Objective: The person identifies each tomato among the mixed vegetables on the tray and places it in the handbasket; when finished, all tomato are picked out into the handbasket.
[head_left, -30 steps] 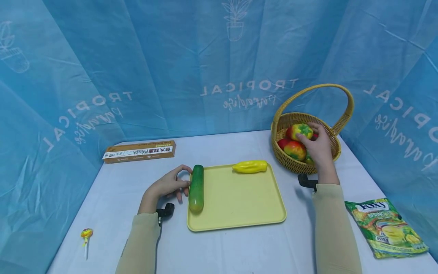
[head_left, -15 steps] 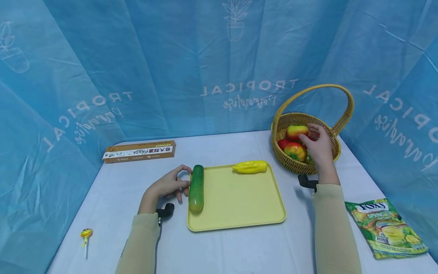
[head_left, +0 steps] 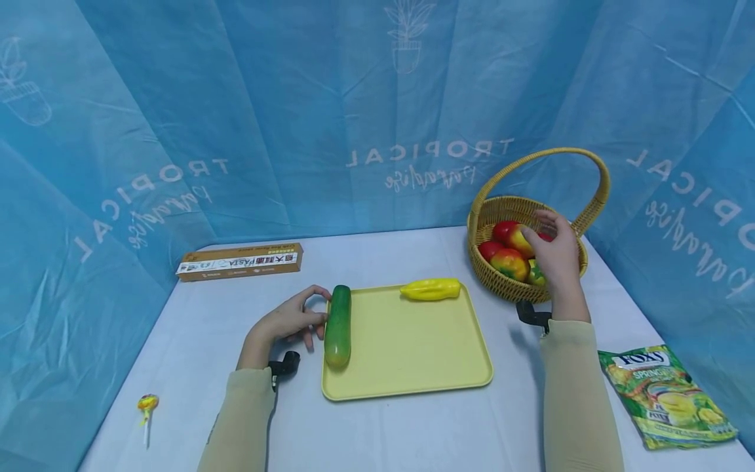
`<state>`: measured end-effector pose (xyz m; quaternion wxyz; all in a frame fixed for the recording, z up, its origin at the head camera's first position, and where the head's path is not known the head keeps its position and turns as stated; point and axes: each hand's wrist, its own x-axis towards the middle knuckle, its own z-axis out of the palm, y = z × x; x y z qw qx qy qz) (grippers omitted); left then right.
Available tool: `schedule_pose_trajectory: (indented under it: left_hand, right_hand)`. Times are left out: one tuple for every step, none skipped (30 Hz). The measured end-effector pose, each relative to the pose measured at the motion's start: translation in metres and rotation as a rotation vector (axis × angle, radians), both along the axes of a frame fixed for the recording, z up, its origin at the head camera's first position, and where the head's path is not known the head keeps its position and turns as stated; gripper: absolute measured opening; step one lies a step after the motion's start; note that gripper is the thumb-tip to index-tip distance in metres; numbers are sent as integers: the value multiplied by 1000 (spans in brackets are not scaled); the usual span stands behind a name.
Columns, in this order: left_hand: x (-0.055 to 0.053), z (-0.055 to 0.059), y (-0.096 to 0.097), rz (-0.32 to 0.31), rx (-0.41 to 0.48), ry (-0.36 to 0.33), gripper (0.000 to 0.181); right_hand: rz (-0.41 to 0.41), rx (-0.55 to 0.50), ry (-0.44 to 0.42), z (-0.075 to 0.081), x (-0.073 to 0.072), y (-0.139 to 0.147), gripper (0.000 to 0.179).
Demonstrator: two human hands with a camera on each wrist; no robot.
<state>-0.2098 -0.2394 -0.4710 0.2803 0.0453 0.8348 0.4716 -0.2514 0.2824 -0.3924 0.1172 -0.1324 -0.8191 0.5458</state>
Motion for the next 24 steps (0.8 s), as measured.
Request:
schedule_pose_trajectory:
  left_hand:
    - [0,0,0,1,-1,2,52]
    - [0,0,0,2,-2,3,51]
    - [0,0,0,4,-4,1,51]
    - [0,1,0,4,-7,1,51]
    - [0,1,0,0,-9,3,51]
    - [-1,2,0,4,-9,2,51]
    - [0,3,0,8,-9,0,51]
    - [0,3,0,10,-10,0,51]
    - [0,5,0,9,-11,0,50]
    - [1,6,0,5,-15,1,51]
    - [1,9,-1,3,-18,5,50]
    - [2,12,-1,6,-27,8,49]
    - [3,16,-2,4,-37,17,49]
    - [4,21,-2,2,-49,32,49]
    - [4,27,-3,1,-63,53,49]
    - [5,33,-3,5,-80,80,48]
    - [6,41,-3,12,-106,117,46]
    - [7,49,-2,18,-135,159,45]
    - [8,57,0,23,-170,216,43]
    - [10,65,3,30,-205,277,43]
    - [12,73,6,37,-243,341,43]
    - [14,81,11,45,-282,406,45]
    - [16,89,16,52,-320,472,49]
    - [17,96,22,59,-355,540,52]
  right_hand:
    - [-2,-2,0,1,1,0,63]
    - [-3,-4,0,3,1,-1,63]
    - [-4,-5,0,4,2,-1,63]
    - [-4,-7,2,5,3,-2,63]
    - [-3,-9,6,7,3,-3,63]
    - [-3,-9,12,8,4,-3,63]
    - [-1,-8,21,9,4,-4,63]
    - [3,-7,31,11,5,-5,63]
    - [7,-4,42,13,6,-6,64]
    - [14,-2,55,15,7,-8,64]
    - [20,-3,68,17,8,-10,64]
    - [25,-1,79,19,10,-12,65]
    - [33,2,89,22,11,-14,65]
    - [41,3,100,24,12,-17,65]
    - [52,7,111,27,14,-20,65]
    - [64,11,124,29,15,-23,65]
    - [78,18,138,32,17,-26,65]
    - [95,29,151,35,18,-30,65]
    - [116,43,167,38,20,-33,64]
    - [139,57,187,41,21,-37,64]
    - [161,77,207,43,22,-41,63]
    - [181,100,232,45,23,-45,61]
    - [199,136,257,47,23,-50,60]
    - [214,179,280,48,23,-54,58]
